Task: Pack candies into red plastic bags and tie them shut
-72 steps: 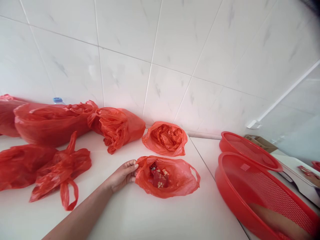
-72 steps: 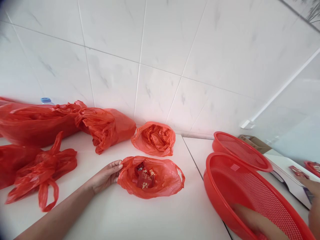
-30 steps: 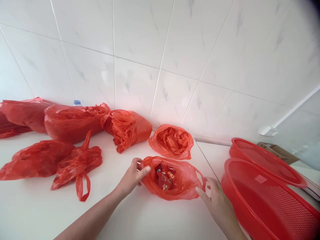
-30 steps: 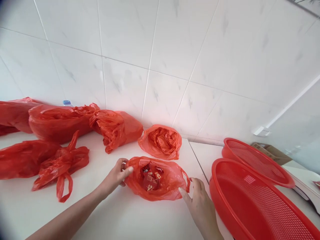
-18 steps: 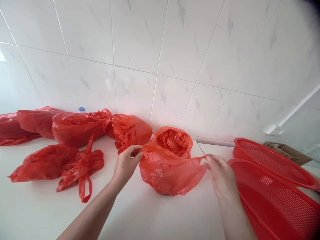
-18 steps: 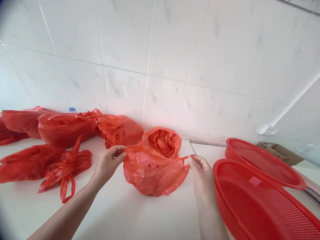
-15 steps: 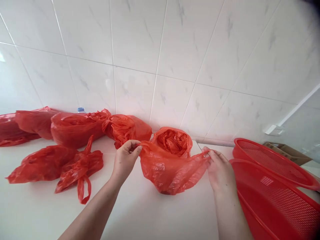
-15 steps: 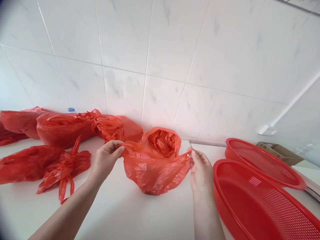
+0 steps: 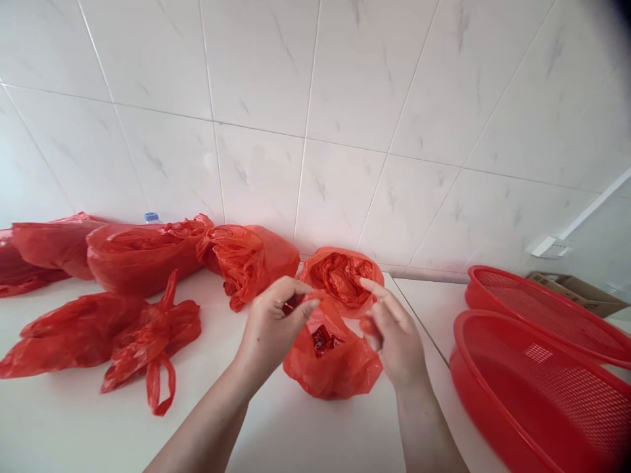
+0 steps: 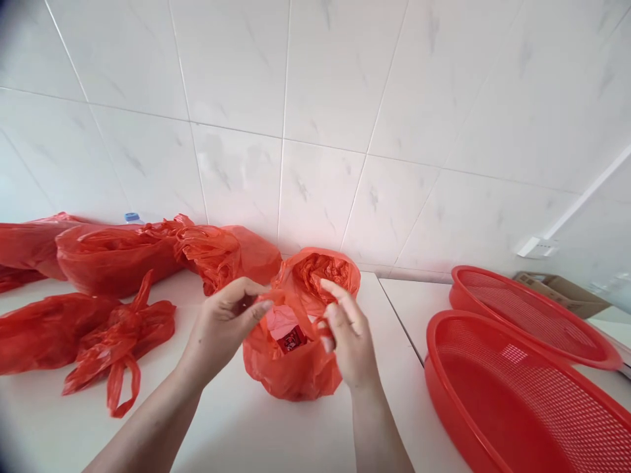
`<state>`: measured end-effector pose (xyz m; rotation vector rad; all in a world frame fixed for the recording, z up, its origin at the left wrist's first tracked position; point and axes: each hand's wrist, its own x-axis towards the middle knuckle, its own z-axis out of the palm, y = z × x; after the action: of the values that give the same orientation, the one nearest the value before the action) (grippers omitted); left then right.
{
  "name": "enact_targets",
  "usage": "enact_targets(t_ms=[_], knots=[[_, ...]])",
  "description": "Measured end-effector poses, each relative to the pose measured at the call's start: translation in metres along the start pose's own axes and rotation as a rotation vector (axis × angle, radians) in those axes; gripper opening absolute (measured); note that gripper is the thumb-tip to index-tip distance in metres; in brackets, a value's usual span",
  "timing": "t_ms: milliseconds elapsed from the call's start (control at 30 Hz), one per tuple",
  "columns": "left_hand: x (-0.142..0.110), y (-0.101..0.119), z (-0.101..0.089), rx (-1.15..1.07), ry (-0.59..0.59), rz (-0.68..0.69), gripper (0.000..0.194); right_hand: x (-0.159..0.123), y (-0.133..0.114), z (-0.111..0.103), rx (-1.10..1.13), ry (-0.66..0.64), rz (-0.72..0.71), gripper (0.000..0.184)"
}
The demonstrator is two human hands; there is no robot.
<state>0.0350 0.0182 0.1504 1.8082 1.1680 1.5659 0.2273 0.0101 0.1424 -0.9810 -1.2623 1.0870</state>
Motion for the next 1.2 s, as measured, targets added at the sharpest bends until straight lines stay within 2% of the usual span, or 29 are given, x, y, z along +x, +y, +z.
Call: enact_targets(t_ms=[100, 167, 233, 267, 333, 400, 500, 567, 633, 800, 900, 967, 1033, 1100, 1200], knots=[[-0.006, 0.004, 0.013, -0.232, -0.185, -0.064, 0.007, -0.011, -0.006, 0.013, -0.163, -0.287, 0.079, 0.066], [-0.009, 0.006, 0.018, -0.374, -0.273, -0.102, 0.008, -0.012, -0.004, 0.019, -0.188, -0.366, 0.098, 0.059], [-0.010, 0.008, 0.018, -0.444, -0.287, -0.086, 0.009, -0.008, 0.001, 0.021, -0.208, -0.313, 0.089, 0.038], [-0.010, 0.008, 0.016, -0.434, -0.252, -0.060, 0.009, -0.005, 0.004, 0.021, -0.217, -0.264, 0.073, 0.030], [-0.009, 0.007, 0.013, -0.322, -0.149, 0.014, 0.011, 0.000, 0.009, 0.018, -0.218, -0.166, 0.056, 0.031], [-0.009, 0.005, 0.011, -0.127, -0.097, 0.120, 0.009, 0.004, 0.014, 0.015, -0.194, -0.098, 0.060, 0.034], [-0.011, 0.001, 0.015, 0.093, -0.191, 0.260, 0.018, 0.005, 0.016, 0.015, -0.131, -0.048, 0.094, 0.034], [-0.013, -0.002, 0.021, 0.183, -0.272, 0.291, 0.027, 0.004, 0.016, 0.016, -0.107, -0.066, 0.114, 0.033], [-0.014, -0.006, 0.026, 0.259, -0.300, 0.296, 0.024, 0.003, 0.016, 0.016, -0.116, -0.116, 0.131, 0.031], [-0.007, -0.014, 0.021, 0.372, -0.216, 0.216, 0.019, 0.006, 0.014, 0.002, -0.127, -0.207, 0.149, 0.035], [-0.006, -0.015, 0.018, 0.302, -0.175, 0.206, 0.015, 0.007, 0.014, -0.007, -0.114, -0.196, 0.157, 0.040], [-0.009, -0.014, 0.020, 0.249, -0.212, 0.270, 0.013, 0.008, 0.015, -0.006, -0.112, -0.193, 0.160, 0.036], [-0.012, -0.013, 0.025, 0.266, -0.279, 0.328, 0.021, 0.008, 0.016, -0.001, -0.094, -0.210, 0.155, 0.031], [-0.015, -0.015, 0.030, 0.328, -0.327, 0.343, 0.026, 0.007, 0.017, 0.005, -0.082, -0.229, 0.149, 0.034], [-0.015, -0.018, 0.034, 0.374, -0.319, 0.322, 0.022, 0.008, 0.017, 0.007, -0.124, -0.248, 0.145, 0.038]])
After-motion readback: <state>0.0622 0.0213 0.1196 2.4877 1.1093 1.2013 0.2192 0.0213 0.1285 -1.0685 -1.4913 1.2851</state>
